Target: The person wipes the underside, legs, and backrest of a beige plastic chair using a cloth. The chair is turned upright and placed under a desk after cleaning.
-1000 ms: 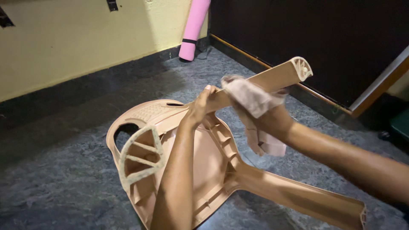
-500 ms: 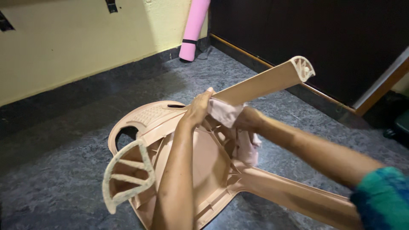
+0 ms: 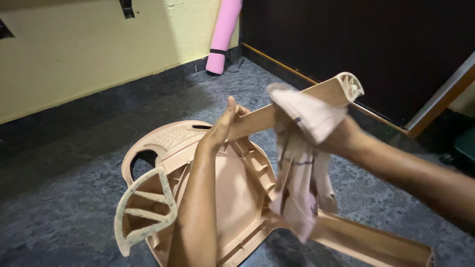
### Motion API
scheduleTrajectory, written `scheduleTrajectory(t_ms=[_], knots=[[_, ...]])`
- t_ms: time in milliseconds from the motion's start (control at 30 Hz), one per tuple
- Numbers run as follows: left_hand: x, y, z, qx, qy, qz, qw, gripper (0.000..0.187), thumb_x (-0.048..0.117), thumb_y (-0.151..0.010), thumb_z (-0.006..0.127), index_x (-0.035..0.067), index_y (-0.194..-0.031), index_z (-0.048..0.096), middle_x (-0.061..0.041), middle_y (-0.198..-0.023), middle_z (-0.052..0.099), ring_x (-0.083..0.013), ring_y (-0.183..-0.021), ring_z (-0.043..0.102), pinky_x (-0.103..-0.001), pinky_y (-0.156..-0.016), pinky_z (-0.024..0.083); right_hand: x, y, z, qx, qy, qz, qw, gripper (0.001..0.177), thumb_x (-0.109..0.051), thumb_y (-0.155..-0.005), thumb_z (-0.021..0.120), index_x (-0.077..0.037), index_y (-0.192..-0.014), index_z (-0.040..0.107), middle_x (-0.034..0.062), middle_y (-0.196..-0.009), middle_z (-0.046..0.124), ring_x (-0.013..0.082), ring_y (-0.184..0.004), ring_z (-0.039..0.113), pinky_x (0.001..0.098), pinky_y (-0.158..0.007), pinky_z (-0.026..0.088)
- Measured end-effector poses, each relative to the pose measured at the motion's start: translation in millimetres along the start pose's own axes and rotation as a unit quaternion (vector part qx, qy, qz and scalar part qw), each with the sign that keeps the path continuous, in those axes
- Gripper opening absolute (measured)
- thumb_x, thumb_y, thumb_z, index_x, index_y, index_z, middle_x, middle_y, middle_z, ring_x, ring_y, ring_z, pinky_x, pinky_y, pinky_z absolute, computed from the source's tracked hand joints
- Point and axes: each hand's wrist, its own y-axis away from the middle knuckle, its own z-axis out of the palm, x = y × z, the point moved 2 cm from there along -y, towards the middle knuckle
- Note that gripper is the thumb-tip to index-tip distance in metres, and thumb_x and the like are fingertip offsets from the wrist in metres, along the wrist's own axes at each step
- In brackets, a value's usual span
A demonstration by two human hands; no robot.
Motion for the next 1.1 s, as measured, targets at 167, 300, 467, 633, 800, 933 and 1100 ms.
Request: scheduleTrajectory(t_ms=[167,300,467,633,800,933,1100], knots=[[-8.8,-6.2,-4.7,-0.050,0.076,-0.015,0.996,0.091,0.088,-0.088,0.030,0.006,-0.108,0.066,-0.012,-0.108,0.066,-0.0218,-0.103,0.062,-0.037,-0.094,0.049,-71.6,-18.4,106.3,-0.030,-0.058,-0.014,0.998,0.029,-0.018,-0.096,0.054,-0.007,-0.121,0.066,0.0079,-0.123,0.067,0.0233,-0.114,0.065,0.0376,-0.094,0.052],[-13.9,-6.1,-9.1,0.072,-0.096,0.006,0.993,0.093,0.085,-0.095,0.031,0.004,-0.126,0.065,-0.011,-0.132,0.064,-0.0205,-0.127,0.054,-0.037,-0.111,0.035,-144.6,-16.6,207.3,-0.032,-0.102,-0.030,0.994,0.030,-0.019,-0.098,0.052,-0.006,-0.121,0.066,0.0082,-0.126,0.066,0.0231,-0.118,0.064,0.0375,-0.098,0.051],[0.5,6.7,3.2,0.049,-0.241,0.019,0.969,0.080,0.070,-0.095,0.037,0.001,-0.118,0.069,-0.019,-0.117,0.074,-0.0320,-0.114,0.067,-0.042,-0.101,0.047,-172.7,2.3,259.8,-0.255,-0.196,-0.066,0.944,0.022,-0.017,-0.104,0.050,-0.010,-0.118,0.067,0.0054,-0.126,0.067,0.0209,-0.122,0.062,0.0389,-0.105,0.049],[-5.2,-1.7,2.3,0.075,-0.271,-0.008,0.960,0.077,0.066,-0.100,0.032,0.000,-0.122,0.066,-0.020,-0.126,0.070,-0.0345,-0.121,0.063,-0.043,-0.105,0.044,-96.7,-16.3,131.7,0.019,0.036,-0.076,0.996,0.045,-0.019,-0.086,0.054,-0.006,-0.129,0.060,0.0062,-0.128,0.063,0.0158,-0.118,0.065,0.0284,-0.096,0.055],[-14.0,-6.3,1.0,0.054,-0.231,0.076,0.968,0.080,0.067,-0.099,0.028,0.003,-0.137,0.060,-0.021,-0.138,0.062,-0.0349,-0.132,0.053,-0.043,-0.110,0.037,-9.4,-3.2,-6.4,0.007,0.126,-0.087,0.988,0.054,-0.015,-0.094,0.057,-0.011,-0.148,0.050,0.0021,-0.133,0.060,0.0096,-0.112,0.062,0.0235,-0.089,0.055],[-12.7,-2.9,0.4,0.083,-0.262,-0.026,0.961,0.085,0.070,-0.097,0.028,0.001,-0.133,0.062,-0.021,-0.137,0.064,-0.0350,-0.131,0.056,-0.043,-0.109,0.041,47.8,13.5,-68.9,-0.006,0.070,-0.038,0.997,0.054,-0.015,-0.099,0.058,-0.010,-0.152,0.047,0.0069,-0.137,0.059,0.0169,-0.111,0.067,0.0273,-0.096,0.059],[-2.6,4.9,3.5,0.093,-0.232,-0.087,0.964,0.096,0.079,-0.090,0.026,0.002,-0.139,0.056,-0.022,-0.142,0.058,-0.0353,-0.131,0.057,-0.045,-0.102,0.050,46.9,6.0,-87.3,0.034,-0.016,0.020,0.999,0.052,-0.009,-0.094,0.058,-0.011,-0.145,0.047,0.0071,-0.133,0.062,0.0171,-0.109,0.072,0.0284,-0.089,0.058]])
